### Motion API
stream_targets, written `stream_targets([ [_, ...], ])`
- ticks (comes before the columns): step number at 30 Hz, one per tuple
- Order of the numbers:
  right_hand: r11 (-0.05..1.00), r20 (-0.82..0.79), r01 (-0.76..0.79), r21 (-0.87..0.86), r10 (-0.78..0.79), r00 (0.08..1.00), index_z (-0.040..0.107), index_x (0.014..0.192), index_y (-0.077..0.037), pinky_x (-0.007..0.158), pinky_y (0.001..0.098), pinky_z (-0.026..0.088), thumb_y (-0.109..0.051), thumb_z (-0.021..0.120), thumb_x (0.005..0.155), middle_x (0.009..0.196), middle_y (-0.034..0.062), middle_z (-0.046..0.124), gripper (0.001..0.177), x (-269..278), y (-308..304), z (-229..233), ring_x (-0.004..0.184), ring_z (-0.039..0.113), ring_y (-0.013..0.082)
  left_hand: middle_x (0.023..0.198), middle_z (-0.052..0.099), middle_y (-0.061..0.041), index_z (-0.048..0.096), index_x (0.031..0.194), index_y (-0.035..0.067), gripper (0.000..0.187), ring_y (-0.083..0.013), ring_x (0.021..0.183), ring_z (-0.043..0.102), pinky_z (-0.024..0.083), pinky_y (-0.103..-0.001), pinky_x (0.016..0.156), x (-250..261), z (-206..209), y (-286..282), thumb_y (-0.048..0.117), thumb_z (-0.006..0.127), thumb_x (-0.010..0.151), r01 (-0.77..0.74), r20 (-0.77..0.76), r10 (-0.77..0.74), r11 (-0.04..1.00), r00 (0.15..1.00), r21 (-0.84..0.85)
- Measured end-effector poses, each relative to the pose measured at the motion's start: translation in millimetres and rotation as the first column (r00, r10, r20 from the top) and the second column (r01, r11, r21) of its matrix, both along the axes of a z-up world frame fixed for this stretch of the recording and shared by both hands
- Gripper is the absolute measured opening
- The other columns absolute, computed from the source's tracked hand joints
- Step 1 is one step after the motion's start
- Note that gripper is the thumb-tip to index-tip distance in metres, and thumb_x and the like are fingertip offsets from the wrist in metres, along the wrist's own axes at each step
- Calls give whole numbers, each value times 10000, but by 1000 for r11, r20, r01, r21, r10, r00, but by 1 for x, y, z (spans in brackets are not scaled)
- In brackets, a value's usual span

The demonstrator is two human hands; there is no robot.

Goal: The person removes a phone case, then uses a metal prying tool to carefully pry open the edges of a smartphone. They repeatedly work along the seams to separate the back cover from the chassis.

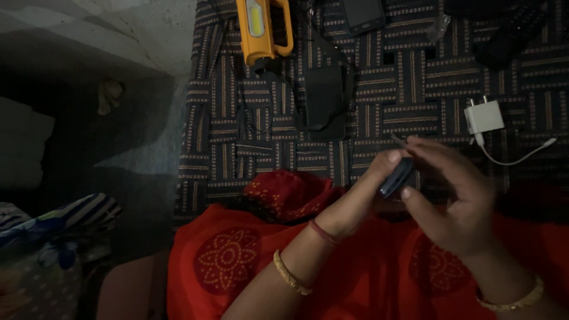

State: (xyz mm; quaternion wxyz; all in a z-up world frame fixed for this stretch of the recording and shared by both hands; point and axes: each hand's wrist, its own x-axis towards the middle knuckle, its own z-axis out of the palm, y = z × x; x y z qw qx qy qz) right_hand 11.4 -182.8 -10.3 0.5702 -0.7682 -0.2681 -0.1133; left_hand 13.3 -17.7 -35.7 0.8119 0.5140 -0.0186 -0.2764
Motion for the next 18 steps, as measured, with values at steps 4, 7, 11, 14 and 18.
stream_targets([
  [4,995,-209,-31,99,51,976,569,1389,13,1013,335,593,-41,674,906,1372,177,647,497,-5,1,-2,1222,681,218,1188,547,-226,382,1381,-21,889,-363,1140,632,616,-488,894,1,-3,-2,761,347,961,-20,-12,20,1000,1000,24],
  [7,962,-431,-29,271,148,890,560,1418,28,996,342,591,-19,653,918,1297,158,679,511,-7,2,-5,1185,683,203,1183,572,-298,416,1338,-125,953,-404,1113,654,633,-495,860,6,-4,-1,762,365,994,-20,75,18,999,997,28],
  [11,949,-473,-32,313,185,861,549,1409,44,1053,347,564,-4,628,918,1340,148,653,499,-7,-3,-10,1231,655,191,1307,500,-308,305,1432,-101,1029,-399,1215,606,618,-485,892,3,-6,-3,779,375,904,-56,-26,61,984,998,169],
  [14,956,-498,-48,289,193,845,554,1397,40,1028,331,568,-4,614,914,1307,142,665,488,-5,-7,-11,1198,664,179,1361,454,-322,263,1468,-117,1089,-417,1267,553,614,-501,884,2,-4,-4,790,395,880,-60,-16,64,982,998,180],
  [18,955,-479,-77,287,212,852,563,1395,31,990,322,580,-5,620,918,1239,129,668,482,-2,-9,-14,1150,670,164,1308,485,-355,285,1449,-133,1080,-443,1210,601,632,-487,844,2,-3,-6,778,408,882,-75,5,75,973,997,218],
])
